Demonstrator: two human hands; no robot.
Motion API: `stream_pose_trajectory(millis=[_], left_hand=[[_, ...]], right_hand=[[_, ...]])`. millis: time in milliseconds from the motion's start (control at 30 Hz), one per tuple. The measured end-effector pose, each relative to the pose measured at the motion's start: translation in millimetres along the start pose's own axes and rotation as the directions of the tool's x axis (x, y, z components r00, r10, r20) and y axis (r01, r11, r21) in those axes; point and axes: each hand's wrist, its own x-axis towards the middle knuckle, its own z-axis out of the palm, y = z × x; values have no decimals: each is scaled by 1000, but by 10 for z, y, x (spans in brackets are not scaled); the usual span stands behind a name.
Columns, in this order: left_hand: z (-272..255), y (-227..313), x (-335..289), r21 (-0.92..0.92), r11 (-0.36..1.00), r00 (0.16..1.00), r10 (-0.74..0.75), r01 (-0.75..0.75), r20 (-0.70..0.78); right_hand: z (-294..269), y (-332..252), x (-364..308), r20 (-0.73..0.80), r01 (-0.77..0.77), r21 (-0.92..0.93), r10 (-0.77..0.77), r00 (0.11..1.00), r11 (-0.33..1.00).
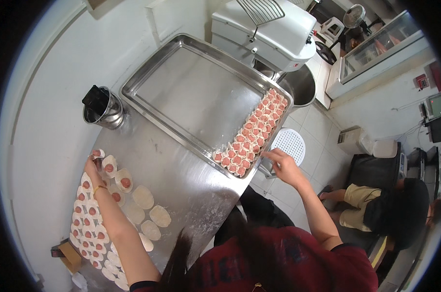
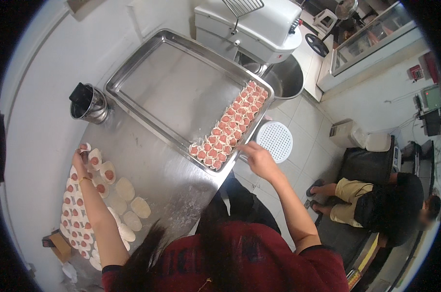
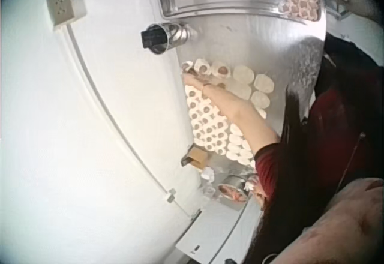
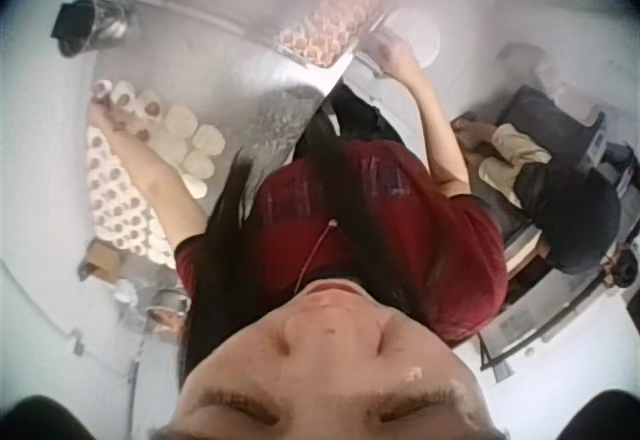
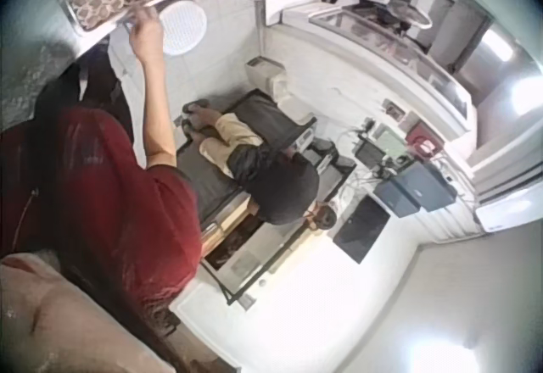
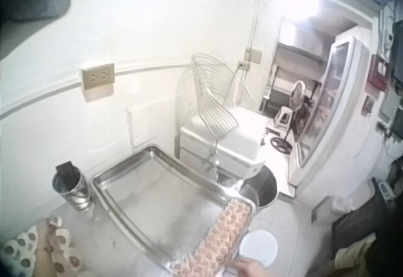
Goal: The person places a small meatball onto a round dough wrapper, folds the wrapper over the meatball, and seals the edges to form a dumpling. The finished dumplings are placed in rows on a metal tray. Another person works across the table, also preparing dumplings.
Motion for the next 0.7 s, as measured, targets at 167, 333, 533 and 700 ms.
stream_pose_trajectory(millis=[167, 333, 533, 700], left_hand=[[0, -128, 14, -488, 873, 1000, 28, -19, 11], [4, -131, -134, -631, 775, 1000, 31, -27, -4], [181, 238, -965, -668, 741, 922, 209, 69, 326], [669, -58, -2473, -668, 708, 759, 301, 228, 578]], right_hand=[[269, -185, -34, 134, 170, -160, -149, 980, 972], [283, -239, -24, 146, 243, -240, -212, 966, 940], [352, -350, 229, -12, 317, 89, -317, 948, 944], [895, -793, 551, 225, -2, 748, -250, 942, 663]])
